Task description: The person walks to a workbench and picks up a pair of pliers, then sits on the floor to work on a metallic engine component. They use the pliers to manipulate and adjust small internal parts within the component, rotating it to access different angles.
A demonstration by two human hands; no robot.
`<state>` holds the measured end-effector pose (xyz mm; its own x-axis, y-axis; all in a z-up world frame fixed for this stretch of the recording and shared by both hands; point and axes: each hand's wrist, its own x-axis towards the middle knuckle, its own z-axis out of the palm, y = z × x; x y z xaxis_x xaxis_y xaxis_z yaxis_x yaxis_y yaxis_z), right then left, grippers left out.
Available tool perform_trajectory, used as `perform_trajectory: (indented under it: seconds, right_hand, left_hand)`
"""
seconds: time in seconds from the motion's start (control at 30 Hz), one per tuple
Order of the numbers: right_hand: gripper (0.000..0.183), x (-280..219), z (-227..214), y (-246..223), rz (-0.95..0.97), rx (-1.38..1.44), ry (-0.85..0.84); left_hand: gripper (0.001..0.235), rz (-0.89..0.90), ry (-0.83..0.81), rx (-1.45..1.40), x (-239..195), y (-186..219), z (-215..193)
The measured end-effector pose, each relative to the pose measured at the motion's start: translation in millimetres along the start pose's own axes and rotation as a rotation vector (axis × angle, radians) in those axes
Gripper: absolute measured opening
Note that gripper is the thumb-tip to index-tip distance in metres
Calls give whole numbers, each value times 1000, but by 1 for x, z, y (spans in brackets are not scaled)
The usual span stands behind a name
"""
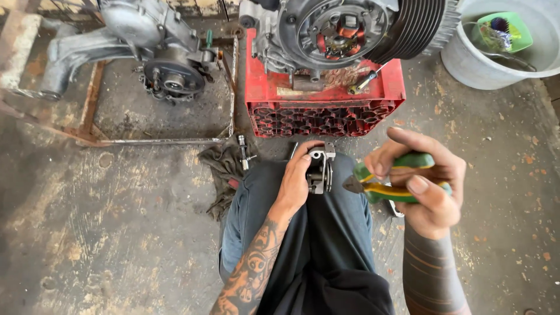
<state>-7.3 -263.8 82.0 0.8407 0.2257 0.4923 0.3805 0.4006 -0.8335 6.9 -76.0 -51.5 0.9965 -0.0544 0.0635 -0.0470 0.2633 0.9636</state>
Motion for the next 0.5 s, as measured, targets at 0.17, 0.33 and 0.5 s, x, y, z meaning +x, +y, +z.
perform_trajectory:
  seconds: [0.17, 0.33, 0.5]
  right_hand:
    - [74, -21, -18, 65, -35, -105, 168]
    - [61, -34, 3, 55, 45, -147, 232]
    - [31, -38, -7, 51, -57, -60, 325]
  left_hand:
    - [50, 160, -22, 39, 4, -4, -2]
    - [49, 145, -59, -47, -2, 5, 0]
    - [51, 190, -143, 21, 3, -4, -7]
